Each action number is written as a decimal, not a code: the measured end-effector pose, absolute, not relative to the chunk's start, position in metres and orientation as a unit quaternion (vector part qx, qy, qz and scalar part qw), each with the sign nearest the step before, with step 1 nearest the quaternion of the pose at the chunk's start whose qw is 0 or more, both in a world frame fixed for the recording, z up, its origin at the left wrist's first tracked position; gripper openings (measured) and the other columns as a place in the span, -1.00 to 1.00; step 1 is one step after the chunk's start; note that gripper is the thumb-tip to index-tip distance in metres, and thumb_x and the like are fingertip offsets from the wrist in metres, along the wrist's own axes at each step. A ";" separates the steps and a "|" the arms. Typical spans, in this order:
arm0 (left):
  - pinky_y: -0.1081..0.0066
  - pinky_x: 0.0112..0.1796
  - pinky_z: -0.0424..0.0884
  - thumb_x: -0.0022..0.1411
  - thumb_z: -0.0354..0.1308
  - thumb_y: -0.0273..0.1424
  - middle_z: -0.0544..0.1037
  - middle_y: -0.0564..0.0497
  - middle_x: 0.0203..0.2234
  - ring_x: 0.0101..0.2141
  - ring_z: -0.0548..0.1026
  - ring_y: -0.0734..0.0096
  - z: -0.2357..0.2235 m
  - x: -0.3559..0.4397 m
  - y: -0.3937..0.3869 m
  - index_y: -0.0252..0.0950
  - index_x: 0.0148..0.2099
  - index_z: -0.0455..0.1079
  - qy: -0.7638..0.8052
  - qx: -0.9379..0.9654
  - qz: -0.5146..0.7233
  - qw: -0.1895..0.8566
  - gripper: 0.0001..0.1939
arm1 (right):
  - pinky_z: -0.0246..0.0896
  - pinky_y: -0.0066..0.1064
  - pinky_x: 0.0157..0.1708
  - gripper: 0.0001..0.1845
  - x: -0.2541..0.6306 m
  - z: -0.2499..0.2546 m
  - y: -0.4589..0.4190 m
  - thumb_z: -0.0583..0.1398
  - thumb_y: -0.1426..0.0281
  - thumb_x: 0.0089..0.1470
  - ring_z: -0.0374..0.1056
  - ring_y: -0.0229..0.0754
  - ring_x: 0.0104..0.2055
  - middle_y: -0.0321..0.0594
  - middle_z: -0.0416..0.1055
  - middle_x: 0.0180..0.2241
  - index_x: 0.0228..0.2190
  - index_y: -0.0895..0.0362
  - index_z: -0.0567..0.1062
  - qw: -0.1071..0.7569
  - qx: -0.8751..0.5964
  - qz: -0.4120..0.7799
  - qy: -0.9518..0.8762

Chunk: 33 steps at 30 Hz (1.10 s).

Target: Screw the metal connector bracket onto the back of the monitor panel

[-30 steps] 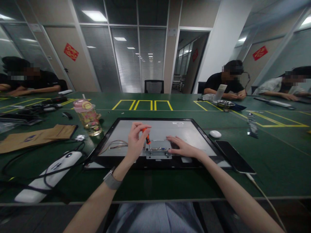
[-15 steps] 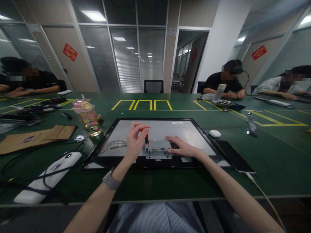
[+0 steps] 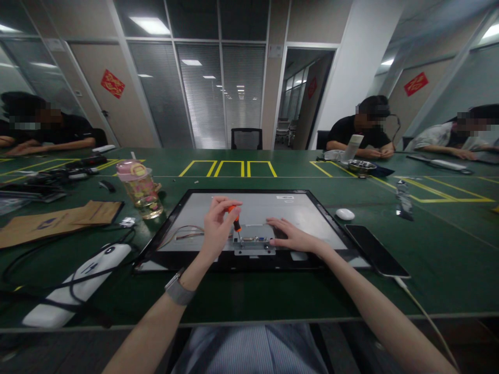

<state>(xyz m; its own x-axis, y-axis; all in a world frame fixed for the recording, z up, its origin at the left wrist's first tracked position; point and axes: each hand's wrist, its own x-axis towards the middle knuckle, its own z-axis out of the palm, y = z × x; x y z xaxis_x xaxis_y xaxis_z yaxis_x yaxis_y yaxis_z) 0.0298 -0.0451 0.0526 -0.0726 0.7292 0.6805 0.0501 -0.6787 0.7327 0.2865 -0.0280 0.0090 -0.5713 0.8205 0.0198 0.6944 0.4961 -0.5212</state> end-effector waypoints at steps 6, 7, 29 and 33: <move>0.42 -0.25 0.42 0.33 0.02 -0.27 0.47 -0.02 -0.32 -0.33 0.47 0.46 0.050 0.029 -0.043 -0.26 -0.09 0.49 0.321 0.617 0.658 0.289 -0.72 | -0.39 -0.07 0.36 -0.18 0.286 0.011 -0.029 0.07 -0.13 0.11 -0.09 0.01 0.36 -0.07 0.03 0.32 0.23 0.10 0.18 0.128 -0.445 0.233 -0.855; 0.38 -0.21 0.44 0.35 -0.02 -0.26 0.50 -0.05 -0.31 -0.30 0.50 0.42 0.049 0.029 -0.043 -0.28 -0.07 0.47 0.309 0.611 0.659 0.310 -0.70 | -0.39 -0.06 0.36 -0.18 0.286 0.011 -0.029 0.07 -0.13 0.11 -0.09 0.01 0.36 -0.06 0.03 0.32 0.23 0.11 0.17 0.126 -0.446 0.232 -0.855; 0.34 -0.12 0.41 0.32 -0.01 -0.33 0.54 -0.06 -0.25 -0.22 0.52 0.36 0.057 0.024 -0.042 -0.29 -0.07 0.47 0.326 0.639 0.637 0.283 -0.72 | -0.40 -0.03 0.35 -0.20 0.287 0.010 -0.028 0.08 -0.12 0.11 -0.07 0.02 0.36 -0.07 0.05 0.31 0.22 0.08 0.19 0.133 -0.442 0.233 -0.856; 0.42 -0.24 0.42 0.23 0.15 -0.33 0.49 0.00 -0.33 -0.32 0.47 0.44 0.057 0.024 -0.041 -0.26 -0.17 0.52 0.334 0.662 0.625 0.244 -0.82 | -0.39 -0.05 0.35 -0.19 0.286 0.010 -0.028 0.09 -0.11 0.11 -0.08 0.02 0.36 -0.05 0.04 0.31 0.22 0.12 0.19 0.132 -0.444 0.234 -0.855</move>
